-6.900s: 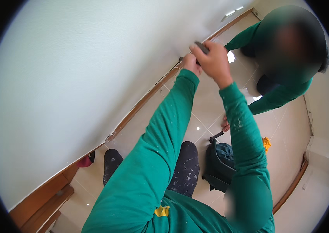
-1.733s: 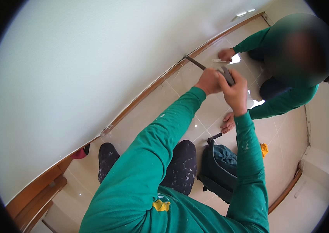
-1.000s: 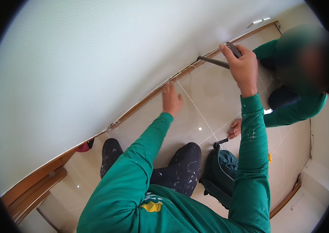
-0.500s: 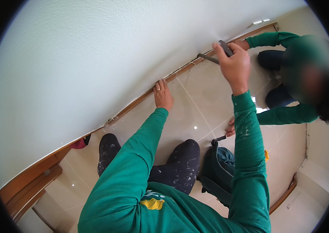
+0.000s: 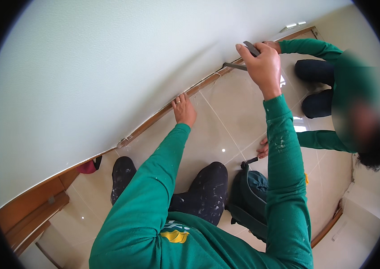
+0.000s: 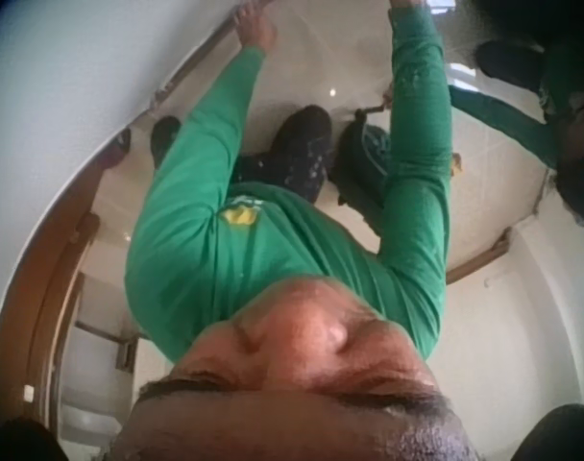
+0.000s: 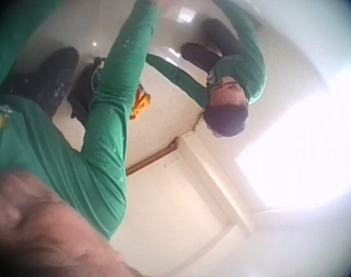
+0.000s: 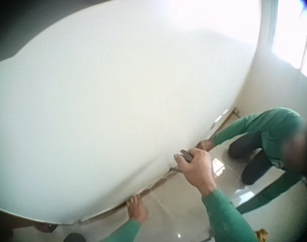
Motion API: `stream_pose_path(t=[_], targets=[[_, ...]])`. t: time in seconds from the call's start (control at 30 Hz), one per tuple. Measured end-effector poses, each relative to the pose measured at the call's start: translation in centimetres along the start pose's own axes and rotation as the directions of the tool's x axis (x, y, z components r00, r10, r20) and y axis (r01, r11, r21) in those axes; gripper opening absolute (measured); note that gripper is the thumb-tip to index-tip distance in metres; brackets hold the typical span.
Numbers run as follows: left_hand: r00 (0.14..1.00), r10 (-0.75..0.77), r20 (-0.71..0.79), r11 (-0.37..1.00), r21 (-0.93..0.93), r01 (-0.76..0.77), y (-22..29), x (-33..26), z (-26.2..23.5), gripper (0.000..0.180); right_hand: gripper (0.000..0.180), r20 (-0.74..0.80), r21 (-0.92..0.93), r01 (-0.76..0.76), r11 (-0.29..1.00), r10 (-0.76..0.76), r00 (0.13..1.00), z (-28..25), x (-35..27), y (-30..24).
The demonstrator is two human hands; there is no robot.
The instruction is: The person uses a crowbar to pry a wooden baseboard away from a white wall. They insert the tool into the gap between the baseboard and the wall, applying leverage to loosen it. Another person in a green shirt assists by pulling the baseboard as it detaches.
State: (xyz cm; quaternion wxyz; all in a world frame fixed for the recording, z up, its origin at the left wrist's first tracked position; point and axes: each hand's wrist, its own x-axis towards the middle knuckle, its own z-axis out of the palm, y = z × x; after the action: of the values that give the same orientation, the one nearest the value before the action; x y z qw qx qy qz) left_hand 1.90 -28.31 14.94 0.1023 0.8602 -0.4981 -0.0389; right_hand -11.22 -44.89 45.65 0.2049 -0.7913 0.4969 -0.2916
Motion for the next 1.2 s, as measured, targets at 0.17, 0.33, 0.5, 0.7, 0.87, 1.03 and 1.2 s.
stream_pose_path(t=[0.17, 0.33, 0.5, 0.7, 0.87, 1.03, 1.2], targets=[[1.0, 0.001, 0.016, 1.0, 0.013, -0.001, 0.2, -0.3, -0.6, 0.057, 0.051, 0.005, 0.009, -0.015, 1.0, 0.015, 1.0, -0.2, 0.8, -0.5], [1.0, -0.008, 0.008, 1.0, -0.005, 0.008, 0.3, -0.7, -0.4, 0.061, 0.052, 0.042, -0.015, -0.046, 0.999, 0.047, 0.998, -0.5, 1.5, -0.9], [0.998, -0.007, -0.065, 0.999, -0.039, 0.005, 0.3, -1.1, -0.2, 0.061, 0.053, 0.045, -0.022, -0.066, 0.998, 0.067, 0.997, -0.6, 2.1, -0.4], [0.996, -0.017, -0.093, 0.996, -0.084, 0.009, 0.4, -1.0, 0.0, 0.058, 0.058, 0.068, 0.048, -0.145, 0.988, 0.142, 0.988, -2.7, 4.4, 1.0], [0.995, -0.023, -0.097, 0.994, -0.107, 0.013, 0.5, -1.0, 0.0, 0.059, 0.057, 0.084, 0.042, -0.201, 0.979, 0.197, 0.977, -3.3, 4.8, 1.9], [1.0, -0.024, -0.001, 0.995, -0.095, 0.024, 0.4, -0.9, -0.5, 0.062, 0.055, 0.051, 0.071, -0.142, 0.987, 0.138, 0.989, -3.3, 4.0, 2.1], [1.0, 0.004, -0.003, 0.998, -0.059, -0.005, 0.3, -1.1, -0.7, 0.066, 0.052, 0.069, 0.163, -0.172, 0.972, 0.162, 0.984, -4.1, 3.5, 3.0]])
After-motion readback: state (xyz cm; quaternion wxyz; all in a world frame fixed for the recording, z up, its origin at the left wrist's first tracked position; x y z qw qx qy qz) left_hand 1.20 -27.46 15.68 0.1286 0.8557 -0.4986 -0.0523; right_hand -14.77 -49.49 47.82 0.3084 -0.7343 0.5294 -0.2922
